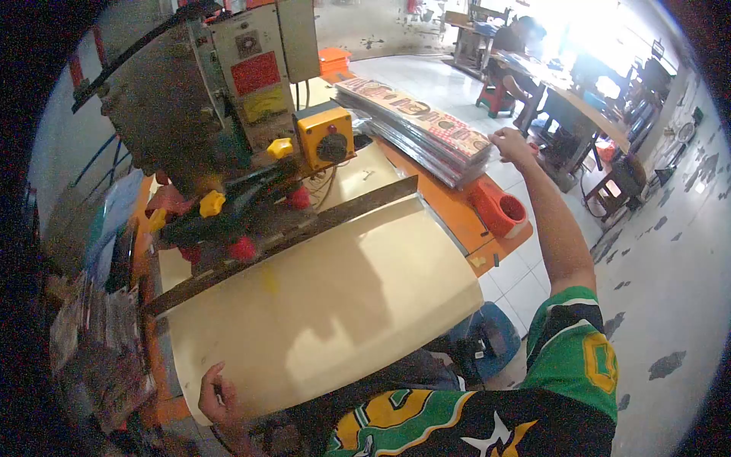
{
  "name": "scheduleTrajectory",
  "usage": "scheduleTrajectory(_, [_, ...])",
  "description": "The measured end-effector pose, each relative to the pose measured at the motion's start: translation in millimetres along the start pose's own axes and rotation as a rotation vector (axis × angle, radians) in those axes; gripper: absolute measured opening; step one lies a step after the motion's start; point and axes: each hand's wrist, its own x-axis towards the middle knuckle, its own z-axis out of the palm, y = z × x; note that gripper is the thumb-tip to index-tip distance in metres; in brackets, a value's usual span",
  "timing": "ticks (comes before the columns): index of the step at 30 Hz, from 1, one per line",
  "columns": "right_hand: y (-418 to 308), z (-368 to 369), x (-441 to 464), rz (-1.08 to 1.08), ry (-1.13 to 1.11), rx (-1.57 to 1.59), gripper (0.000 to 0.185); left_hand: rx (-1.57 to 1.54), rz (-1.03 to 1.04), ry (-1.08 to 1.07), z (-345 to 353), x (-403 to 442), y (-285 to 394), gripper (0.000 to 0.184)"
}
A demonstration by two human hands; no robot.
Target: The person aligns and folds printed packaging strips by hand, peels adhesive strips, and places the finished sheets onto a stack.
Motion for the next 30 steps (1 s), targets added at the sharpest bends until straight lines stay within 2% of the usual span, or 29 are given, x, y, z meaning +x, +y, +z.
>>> scheduleTrajectory(3, [-12, 5, 0, 0.043, -0.053, -0.104, 0.047, -0.076, -0.031, 0.043, 13, -6, -15, 0.032])
scheduleTrajectory(5, [-1, 12, 14, 0.023, 0.007, -0.118, 0.045, -0.180, -0.131, 0.062, 20, -10, -21, 0.029])
scheduleTrajectory(12, [-1, 15, 16, -0.005, 0.095, -0.269, 0.040, -0.054, -0.120, 0.056, 30, -7, -20, 0.025])
scheduleTrajectory(14, [-5, 13, 11, -0.002, 0.069, -0.211, 0.031, -0.010, -0.078, 0.109, 33, -8, -23, 0.026])
scheduleTrajectory(21, [-14, 12, 4, 0.001, 0.115, -0.192, 0.034, 0.000, -0.038, 0.119, 34, -6, -17, 0.027])
scheduleTrajectory(25, [-14, 10, 10, 0.056, 0.077, -0.053, 0.034, 0.004, -0.053, 0.119, 34, -8, -18, 0.026])
scheduleTrajectory(30, [-9, 10, 17, -0.026, 0.108, 0.000, 0.024, 0.007, -0.065, 0.102, 32, -6, -14, 0.025])
